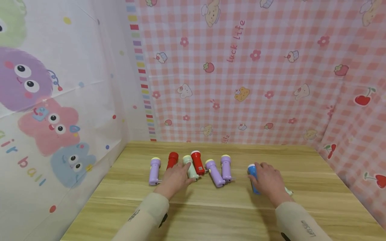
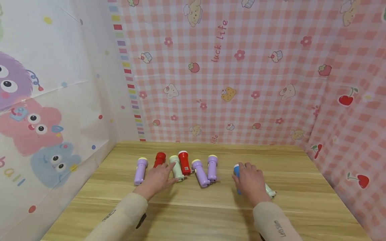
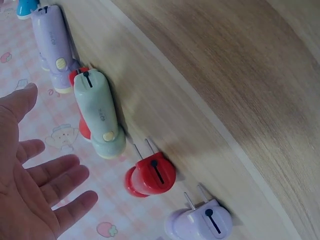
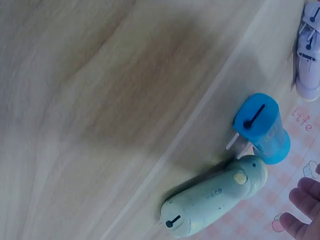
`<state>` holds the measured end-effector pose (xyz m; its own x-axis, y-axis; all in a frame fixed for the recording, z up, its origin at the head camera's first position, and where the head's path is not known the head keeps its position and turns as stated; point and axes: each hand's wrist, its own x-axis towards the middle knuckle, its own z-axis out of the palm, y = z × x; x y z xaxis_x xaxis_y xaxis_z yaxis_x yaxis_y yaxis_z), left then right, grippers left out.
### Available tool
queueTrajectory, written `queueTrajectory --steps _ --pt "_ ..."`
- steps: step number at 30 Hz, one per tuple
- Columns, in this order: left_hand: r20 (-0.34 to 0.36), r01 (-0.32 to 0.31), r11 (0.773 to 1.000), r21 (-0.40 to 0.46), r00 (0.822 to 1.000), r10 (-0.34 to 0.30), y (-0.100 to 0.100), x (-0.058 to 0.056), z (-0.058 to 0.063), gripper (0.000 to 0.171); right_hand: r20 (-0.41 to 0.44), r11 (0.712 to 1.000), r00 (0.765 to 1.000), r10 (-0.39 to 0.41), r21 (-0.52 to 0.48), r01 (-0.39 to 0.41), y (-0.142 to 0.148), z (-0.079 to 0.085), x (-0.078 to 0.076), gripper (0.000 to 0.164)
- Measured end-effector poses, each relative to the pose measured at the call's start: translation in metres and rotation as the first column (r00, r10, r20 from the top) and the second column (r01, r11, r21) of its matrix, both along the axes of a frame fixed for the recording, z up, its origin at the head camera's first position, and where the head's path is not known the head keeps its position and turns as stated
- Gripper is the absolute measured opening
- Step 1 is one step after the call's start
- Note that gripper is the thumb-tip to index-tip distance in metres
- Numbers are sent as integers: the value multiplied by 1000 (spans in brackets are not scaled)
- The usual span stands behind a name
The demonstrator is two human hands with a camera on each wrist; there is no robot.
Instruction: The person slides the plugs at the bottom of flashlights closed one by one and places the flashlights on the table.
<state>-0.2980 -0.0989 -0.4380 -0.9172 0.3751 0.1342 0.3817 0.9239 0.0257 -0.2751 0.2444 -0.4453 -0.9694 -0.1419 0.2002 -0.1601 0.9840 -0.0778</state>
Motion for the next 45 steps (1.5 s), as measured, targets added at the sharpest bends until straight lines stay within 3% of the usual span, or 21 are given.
queueTrajectory --steps 6,12,16,24,36,41,45 --pt "36 -2 999 40 999 1 1 3 2 62 41 1000 999 -13 -14 13 9 6 1 57" --pt "40 7 997 71 999 -10 2 5 3 51 72 992 996 -60 -111 68 20 15 1 51" --pt "85 8 996 91 996 -15 3 7 5 47 89 988 993 -81 -127 92 30 19 0 48" --pt "214 -27 992 123 977 0 4 12 11 48 200 985 977 -79 -137 107 53 28 -1 49" --pt "289 -58 993 98 957 27 2 20 7 43 293 972 954 -66 -196 128 79 27 2 50" --pt "259 -22 995 95 966 -3 3 25 5 43 333 973 941 -54 -194 124 83 22 2 50" --pt "240 -1 996 94 970 -22 3 29 5 45 326 975 945 -37 -196 106 84 17 -1 47"
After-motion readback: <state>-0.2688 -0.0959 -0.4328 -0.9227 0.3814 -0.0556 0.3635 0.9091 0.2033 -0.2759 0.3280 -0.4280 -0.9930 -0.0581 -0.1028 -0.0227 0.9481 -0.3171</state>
